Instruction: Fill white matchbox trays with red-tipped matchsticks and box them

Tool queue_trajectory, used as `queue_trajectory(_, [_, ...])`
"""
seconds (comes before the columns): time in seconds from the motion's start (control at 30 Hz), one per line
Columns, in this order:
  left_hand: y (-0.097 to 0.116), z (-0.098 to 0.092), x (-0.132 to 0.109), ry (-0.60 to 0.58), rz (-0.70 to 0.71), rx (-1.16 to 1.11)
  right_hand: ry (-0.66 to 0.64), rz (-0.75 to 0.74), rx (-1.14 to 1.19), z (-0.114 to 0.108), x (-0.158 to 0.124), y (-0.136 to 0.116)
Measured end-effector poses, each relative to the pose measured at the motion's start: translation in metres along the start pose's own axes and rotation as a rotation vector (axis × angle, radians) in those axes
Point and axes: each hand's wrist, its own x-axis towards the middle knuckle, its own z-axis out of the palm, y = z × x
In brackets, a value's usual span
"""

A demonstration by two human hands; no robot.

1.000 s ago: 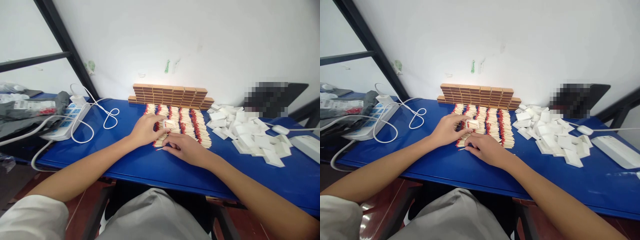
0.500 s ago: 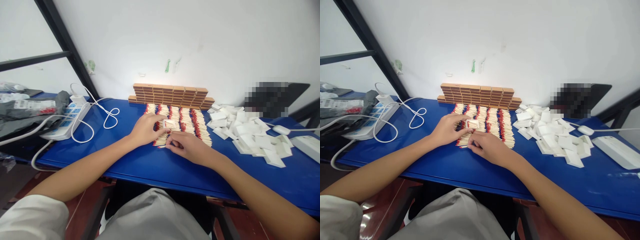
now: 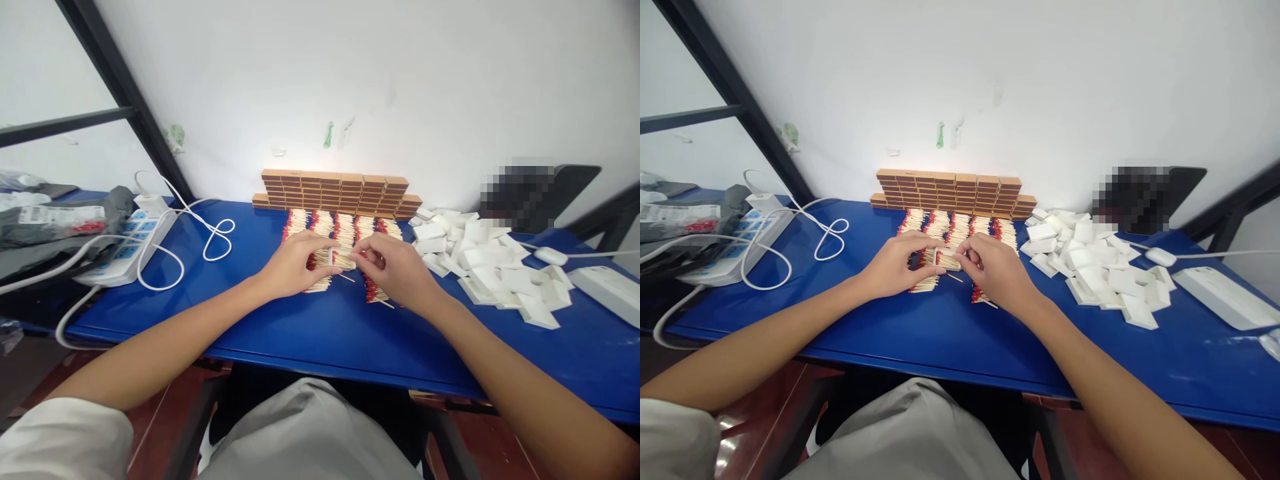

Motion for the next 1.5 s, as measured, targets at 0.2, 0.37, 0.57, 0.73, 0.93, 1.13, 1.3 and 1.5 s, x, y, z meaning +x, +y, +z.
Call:
queue_trajectory(0.2, [0.0, 0.002, -0.001, -0.009, 0.007, -0.014, -0.002, 0.02, -0.014, 0.004, -0.002, -0.002])
queue_trajectory(0.37, [0.0, 0.003, -0.002, -0.013, 0.022, -0.008, 0.018, 0.007, 0.02, 0.002, -0.002, -0.006])
queue_trajectory(0.57, [-0.007, 0.002, 0.0, 0.118, -0.082, 0.112, -0.005, -0.073, 0.094, 0.01, -0.007, -0.017])
queue_trajectory(0.73, [-0.009, 0.0, 0.001, 0.129, -0.146, 0.142, -0.2, -0.153, 0.154, 0.03, -0.014, -0.025])
queue_trajectory(0.93, [-0.008, 0.001, 0.001, 0.124, -0.135, 0.129, -0.292, -0.091, 0.18, 0.035, -0.015, -0.024])
queue_trajectory(1.13, [-0.006, 0.001, 0.0, 0.108, -0.134, 0.123, -0.376, -0.036, 0.183, 0.029, -0.014, -0.024])
queue_trajectory(1.3, [-0.008, 0.001, 0.0, 0.096, -0.095, 0.126, -0.416, 0.017, 0.226, 0.027, -0.012, -0.026])
queue_trajectory(1.5, [-0.01, 0.001, 0.0, 0.111, -0.1, 0.134, -0.39, 0.0, 0.224, 0.019, -0.01, -0.026])
